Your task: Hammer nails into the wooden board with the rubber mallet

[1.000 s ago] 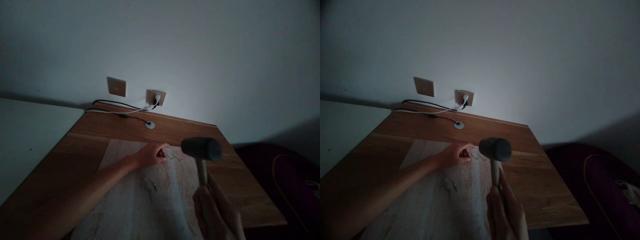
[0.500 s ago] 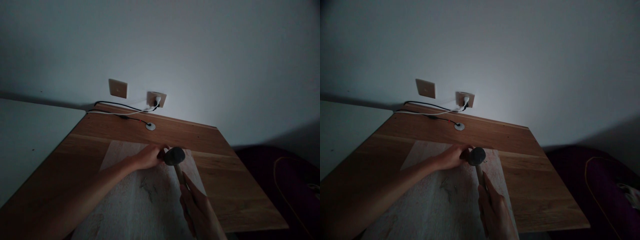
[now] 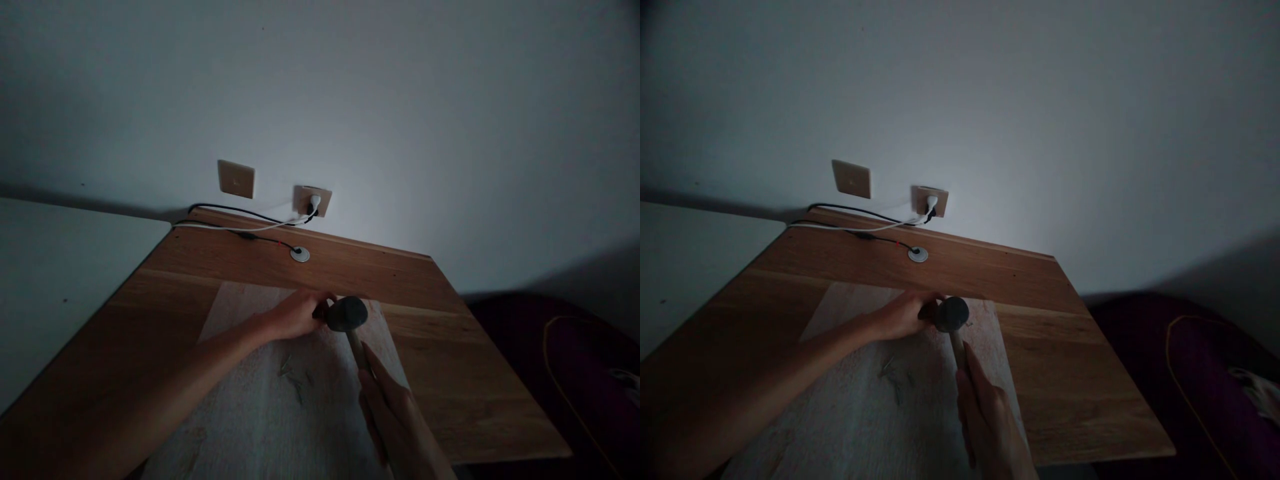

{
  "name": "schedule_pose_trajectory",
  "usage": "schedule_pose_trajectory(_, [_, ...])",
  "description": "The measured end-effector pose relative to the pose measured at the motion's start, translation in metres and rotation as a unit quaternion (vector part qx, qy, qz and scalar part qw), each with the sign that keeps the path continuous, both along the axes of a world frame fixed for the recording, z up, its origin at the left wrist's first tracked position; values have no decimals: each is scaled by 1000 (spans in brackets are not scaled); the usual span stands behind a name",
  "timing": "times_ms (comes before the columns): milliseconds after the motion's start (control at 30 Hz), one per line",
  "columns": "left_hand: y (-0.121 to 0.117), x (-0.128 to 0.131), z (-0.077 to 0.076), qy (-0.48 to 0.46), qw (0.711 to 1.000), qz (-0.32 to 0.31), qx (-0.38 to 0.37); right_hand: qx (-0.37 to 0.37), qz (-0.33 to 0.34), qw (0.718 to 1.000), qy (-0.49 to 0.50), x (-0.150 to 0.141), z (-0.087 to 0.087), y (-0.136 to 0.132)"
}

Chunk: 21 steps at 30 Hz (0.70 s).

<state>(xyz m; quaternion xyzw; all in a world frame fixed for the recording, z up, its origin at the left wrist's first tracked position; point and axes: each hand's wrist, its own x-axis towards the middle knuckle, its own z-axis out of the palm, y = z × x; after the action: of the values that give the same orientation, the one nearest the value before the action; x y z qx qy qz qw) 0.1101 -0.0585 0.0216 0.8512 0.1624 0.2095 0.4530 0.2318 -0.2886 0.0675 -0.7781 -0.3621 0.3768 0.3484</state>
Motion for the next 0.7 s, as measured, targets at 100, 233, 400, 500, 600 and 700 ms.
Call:
schedule_pose_trajectory(100, [0,0,-1,-5,1000,4,5,12,8,999,-28,6,0,-1])
schedule_pose_trajectory(233, [0,0,-1,-15,1000,5,-6,16,5,999,-48,12,-6,-3])
schedule_pose_trajectory(400, [0,-1,-1,-9,1000,4,-10,82,5,994,-79,13,-11,0])
schedule_pose_trajectory(500, [0,-1,-1,-9,1000,5,-14,51,46,993,-96,16,-12,2])
schedule_pose_trajectory(600, [1,0,-2,-6,1000,8,-11,25,78,991,-106,16,-9,3])
schedule_pose_trajectory(700, [1,0,-2,2,1000,11,-4,30,78,990,-112,14,-5,3])
